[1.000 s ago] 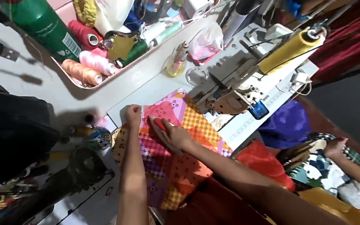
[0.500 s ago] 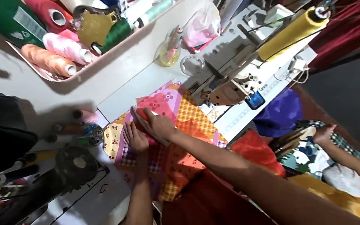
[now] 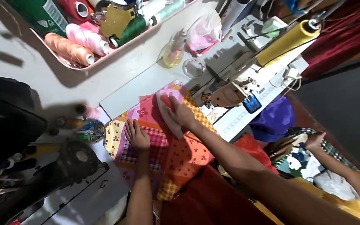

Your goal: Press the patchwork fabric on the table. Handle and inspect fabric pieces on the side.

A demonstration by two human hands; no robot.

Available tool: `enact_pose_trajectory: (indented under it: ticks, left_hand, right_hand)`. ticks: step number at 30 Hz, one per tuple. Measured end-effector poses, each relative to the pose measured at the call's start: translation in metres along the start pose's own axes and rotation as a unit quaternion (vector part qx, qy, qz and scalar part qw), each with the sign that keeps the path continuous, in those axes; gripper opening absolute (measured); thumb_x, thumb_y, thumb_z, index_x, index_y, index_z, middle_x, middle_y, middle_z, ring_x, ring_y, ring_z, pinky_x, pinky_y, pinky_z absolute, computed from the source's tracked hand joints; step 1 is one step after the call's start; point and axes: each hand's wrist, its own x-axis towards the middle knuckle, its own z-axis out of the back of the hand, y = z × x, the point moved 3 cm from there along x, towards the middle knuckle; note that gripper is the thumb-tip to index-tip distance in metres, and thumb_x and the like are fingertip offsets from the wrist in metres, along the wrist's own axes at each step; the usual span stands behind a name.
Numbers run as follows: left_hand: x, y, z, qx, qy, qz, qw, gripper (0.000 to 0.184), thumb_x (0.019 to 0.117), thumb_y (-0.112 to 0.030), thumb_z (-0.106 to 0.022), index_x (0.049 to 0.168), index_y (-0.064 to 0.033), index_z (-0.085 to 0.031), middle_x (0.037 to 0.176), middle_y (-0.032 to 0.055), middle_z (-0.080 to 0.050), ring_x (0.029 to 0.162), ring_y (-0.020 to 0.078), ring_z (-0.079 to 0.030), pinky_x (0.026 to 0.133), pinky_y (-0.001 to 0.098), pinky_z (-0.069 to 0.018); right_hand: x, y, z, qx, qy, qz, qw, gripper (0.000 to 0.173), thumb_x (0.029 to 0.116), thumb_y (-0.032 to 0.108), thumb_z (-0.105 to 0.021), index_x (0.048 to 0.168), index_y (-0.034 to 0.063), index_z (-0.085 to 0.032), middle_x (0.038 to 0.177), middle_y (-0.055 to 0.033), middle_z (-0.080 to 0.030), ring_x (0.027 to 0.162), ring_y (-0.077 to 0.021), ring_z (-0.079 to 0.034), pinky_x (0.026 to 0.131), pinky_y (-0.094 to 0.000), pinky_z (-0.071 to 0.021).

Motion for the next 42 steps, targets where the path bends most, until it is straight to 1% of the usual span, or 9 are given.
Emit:
enact_pose_trajectory:
  ticks: [5, 8, 14, 20, 23, 26, 31, 36, 42]
  left_hand:
    - [0.000, 0.001, 0.001, 0.013, -0.006, -0.009, 1.000, 0.047, 0.1042, -0.015, -0.036, 0.145, -0.0048, -0.057, 0.158, 0.0209, -0.043, 0.150, 0.0404, -0.036, 0.123, 0.0575, -0.0241]
    - [0.000, 0.001, 0.003, 0.014, 0.013, -0.020, 1.000, 0.048, 0.1037, -0.016, -0.035, 0.147, -0.0040, -0.054, 0.160, 0.0213, -0.041, 0.151, 0.0403, -0.033, 0.124, 0.0569, -0.0226]
    - [0.003, 0.004, -0.003, 0.027, 0.036, 0.003, 0.999, 0.047, 0.1076, -0.026, -0.040, 0.149, -0.0063, -0.052, 0.162, 0.0208, -0.037, 0.153, 0.0383, -0.029, 0.125, 0.0555, -0.0181]
    - [0.004, 0.001, 0.001, 0.013, 0.066, 0.006, 0.998, 0.046, 0.1081, -0.021, -0.038, 0.152, -0.0128, -0.050, 0.165, 0.0218, -0.031, 0.155, 0.0409, -0.023, 0.125, 0.0589, -0.0148]
    - [0.003, 0.000, 0.002, 0.025, 0.063, -0.013, 0.998, 0.047, 0.1086, -0.027, -0.039, 0.151, -0.0103, -0.051, 0.163, 0.0253, -0.032, 0.153, 0.0442, -0.025, 0.125, 0.0599, -0.0167]
    - [0.004, -0.004, 0.002, 0.061, 0.074, -0.021, 0.995, 0.052, 0.1083, -0.032, -0.039, 0.154, -0.0076, -0.046, 0.163, 0.0280, -0.029, 0.153, 0.0468, -0.023, 0.125, 0.0593, -0.0156]
    - [0.004, -0.006, -0.001, 0.097, 0.088, -0.014, 0.991, 0.057, 0.1083, -0.037, -0.039, 0.158, -0.0080, -0.039, 0.165, 0.0278, -0.025, 0.154, 0.0465, -0.021, 0.125, 0.0600, -0.0132]
    - [0.003, -0.002, -0.005, 0.109, 0.092, -0.014, 0.990, 0.059, 0.1086, -0.039, -0.037, 0.159, -0.0091, -0.037, 0.166, 0.0276, -0.023, 0.155, 0.0454, -0.019, 0.124, 0.0606, -0.0121]
    - [0.003, -0.002, -0.005, 0.101, 0.095, -0.010, 0.990, 0.058, 0.1096, -0.036, -0.032, 0.160, -0.0085, -0.034, 0.167, 0.0269, -0.020, 0.155, 0.0467, -0.017, 0.124, 0.0619, -0.0102]
  right_hand:
    - [0.011, 0.041, -0.020, 0.010, 0.052, 0.023, 0.998, 0.057, 0.1080, 0.040, -0.048, 0.160, 0.0209, -0.034, 0.108, -0.0222, -0.072, 0.098, -0.0448, -0.071, 0.081, -0.0649, -0.0547]
    - [0.043, 0.063, -0.011, 0.004, 0.049, 0.039, 0.998, 0.052, 0.1081, 0.039, -0.046, 0.156, 0.0221, -0.038, 0.108, -0.0199, -0.072, 0.099, -0.0428, -0.071, 0.079, -0.0639, -0.0554]
    - [0.040, 0.022, 0.012, -0.004, 0.018, -0.015, 1.000, 0.054, 0.1088, 0.041, -0.045, 0.158, 0.0227, -0.034, 0.109, -0.0215, -0.071, 0.101, -0.0451, -0.070, 0.080, -0.0648, -0.0548]
    - [-0.035, -0.001, -0.015, 0.014, 0.022, 0.000, 1.000, 0.055, 0.1080, 0.043, -0.047, 0.158, 0.0230, -0.035, 0.100, -0.0196, -0.072, 0.090, -0.0426, -0.071, 0.074, -0.0626, -0.0563]
    - [-0.096, -0.004, -0.044, 0.018, 0.113, 0.030, 0.993, 0.059, 0.1088, 0.044, -0.041, 0.163, 0.0233, -0.030, 0.110, -0.0199, -0.072, 0.101, -0.0425, -0.070, 0.084, -0.0630, -0.0543]
    - [-0.127, -0.024, -0.038, 0.006, 0.155, 0.018, 0.988, 0.059, 0.1097, 0.042, -0.038, 0.164, 0.0235, -0.027, 0.122, -0.0209, -0.070, 0.109, -0.0434, -0.068, 0.089, -0.0630, -0.0529]
    - [-0.122, -0.096, -0.004, 0.016, 0.039, -0.098, 0.994, 0.060, 0.1091, 0.045, -0.041, 0.164, 0.0232, -0.029, 0.106, -0.0239, -0.072, 0.100, -0.0465, -0.070, 0.086, -0.0654, -0.0527]
    - [-0.146, -0.151, 0.002, 0.014, 0.014, -0.096, 0.995, 0.063, 0.1075, 0.046, -0.045, 0.163, 0.0197, -0.030, 0.103, -0.0247, -0.072, 0.095, -0.0468, -0.070, 0.085, -0.0643, -0.0529]
    - [-0.171, -0.085, -0.034, 0.001, 0.124, 0.007, 0.992, 0.062, 0.1078, 0.046, -0.042, 0.163, 0.0216, -0.031, 0.118, -0.0216, -0.071, 0.103, -0.0438, -0.070, 0.086, -0.0635, -0.0543]
